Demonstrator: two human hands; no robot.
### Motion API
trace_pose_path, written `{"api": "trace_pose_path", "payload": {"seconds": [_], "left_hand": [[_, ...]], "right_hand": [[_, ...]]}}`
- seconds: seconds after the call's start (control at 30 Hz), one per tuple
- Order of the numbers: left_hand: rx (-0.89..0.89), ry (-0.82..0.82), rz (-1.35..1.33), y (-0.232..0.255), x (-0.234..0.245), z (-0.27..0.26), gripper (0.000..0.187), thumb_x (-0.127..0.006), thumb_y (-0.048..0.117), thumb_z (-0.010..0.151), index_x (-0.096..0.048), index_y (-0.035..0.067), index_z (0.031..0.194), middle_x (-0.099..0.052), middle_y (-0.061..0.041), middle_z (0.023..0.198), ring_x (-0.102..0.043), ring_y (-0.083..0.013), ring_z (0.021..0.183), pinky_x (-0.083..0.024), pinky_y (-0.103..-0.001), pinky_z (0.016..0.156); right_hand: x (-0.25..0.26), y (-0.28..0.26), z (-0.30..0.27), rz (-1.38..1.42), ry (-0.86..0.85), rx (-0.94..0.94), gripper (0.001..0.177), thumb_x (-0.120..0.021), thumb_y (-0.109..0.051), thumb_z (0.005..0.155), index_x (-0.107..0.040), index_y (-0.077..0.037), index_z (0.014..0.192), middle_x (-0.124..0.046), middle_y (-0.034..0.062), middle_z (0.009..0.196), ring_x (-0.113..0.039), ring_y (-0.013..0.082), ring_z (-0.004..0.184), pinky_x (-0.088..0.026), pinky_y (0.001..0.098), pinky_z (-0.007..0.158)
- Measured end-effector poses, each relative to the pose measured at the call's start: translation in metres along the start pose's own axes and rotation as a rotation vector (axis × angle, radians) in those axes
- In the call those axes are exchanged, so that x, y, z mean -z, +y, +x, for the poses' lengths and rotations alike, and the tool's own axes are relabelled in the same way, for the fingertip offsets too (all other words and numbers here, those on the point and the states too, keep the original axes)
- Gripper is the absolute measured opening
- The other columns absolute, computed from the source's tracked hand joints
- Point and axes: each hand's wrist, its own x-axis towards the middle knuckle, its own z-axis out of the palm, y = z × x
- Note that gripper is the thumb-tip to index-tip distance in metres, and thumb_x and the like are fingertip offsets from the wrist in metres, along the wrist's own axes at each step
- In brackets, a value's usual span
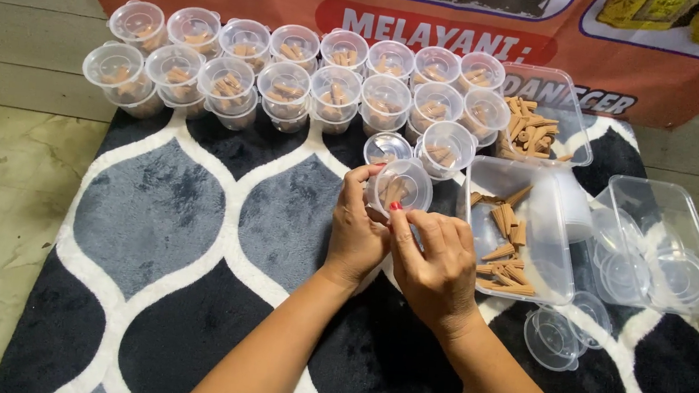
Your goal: Packing incense cones into small plastic containers from a larger bin.
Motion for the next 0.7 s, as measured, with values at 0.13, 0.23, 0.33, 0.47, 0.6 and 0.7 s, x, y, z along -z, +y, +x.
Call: {"api": "trace_pose_path", "payload": {"seconds": [0.13,0.23,0.33,0.47,0.6,0.7], "left_hand": [[-0.065,0.01,0.056,-0.004,0.0,-0.001,0.059,-0.083,0.009,0.075,-0.05,0.007,0.123,-0.059,-0.016,0.125,-0.068,-0.0385,0.104,-0.065,-0.036,0.064],[-0.189,0.078,0.185,0.001,0.002,-0.002,0.058,-0.085,0.021,0.075,-0.049,0.008,0.118,-0.059,-0.013,0.122,-0.064,-0.0349,0.113,-0.059,-0.041,0.088],[-0.228,0.061,0.211,0.0,0.002,-0.003,0.057,-0.084,0.02,0.075,-0.047,0.008,0.117,-0.059,-0.011,0.122,-0.062,-0.0339,0.115,-0.056,-0.044,0.091],[-0.223,0.034,0.214,0.0,0.001,-0.005,0.051,-0.078,0.013,0.079,-0.046,0.009,0.118,-0.059,-0.011,0.122,-0.062,-0.0335,0.115,-0.057,-0.044,0.088],[-0.212,-0.051,0.123,-0.001,0.0,-0.004,0.055,-0.072,0.005,0.076,-0.044,0.006,0.124,-0.054,-0.013,0.125,-0.064,-0.0342,0.111,-0.059,-0.041,0.086],[-0.095,-0.142,-0.03,0.002,0.0,-0.005,0.067,-0.069,-0.004,0.073,-0.043,0.007,0.133,-0.057,-0.017,0.124,-0.071,-0.0378,0.091,-0.062,-0.042,0.081]], "right_hand": [[0.001,-0.001,-0.001,0.017,0.004,-0.019,0.013,-0.074,-0.008,0.089,-0.077,-0.006,0.101,-0.063,0.0098,0.09,-0.064,0.0235,0.071,-0.051,0.0352,0.07],[0.004,-0.001,-0.001,0.049,0.01,-0.05,0.014,-0.074,-0.006,0.088,-0.078,-0.005,0.102,-0.062,0.0083,0.087,-0.063,0.022,0.069,-0.05,0.0343,0.069],[0.006,-0.004,0.0,0.082,0.017,-0.08,0.013,-0.074,-0.006,0.088,-0.077,-0.004,0.101,-0.062,0.0083,0.086,-0.063,0.0217,0.068,-0.051,0.0341,0.07],[0.008,-0.006,0.001,0.073,0.023,-0.071,0.015,-0.075,-0.007,0.088,-0.077,-0.004,0.102,-0.063,0.008,0.087,-0.063,0.0208,0.069,-0.05,0.0339,0.069],[0.006,-0.004,0.0,0.059,0.018,-0.068,0.015,-0.074,-0.008,0.089,-0.077,-0.004,0.103,-0.061,0.0069,0.086,-0.062,0.0206,0.068,-0.05,0.0336,0.069],[0.007,0.004,0.0,0.008,0.023,-0.055,0.013,-0.076,-0.008,0.088,-0.076,-0.006,0.1,-0.061,0.0065,0.085,-0.062,0.0213,0.069,-0.049,0.0339,0.07]]}}
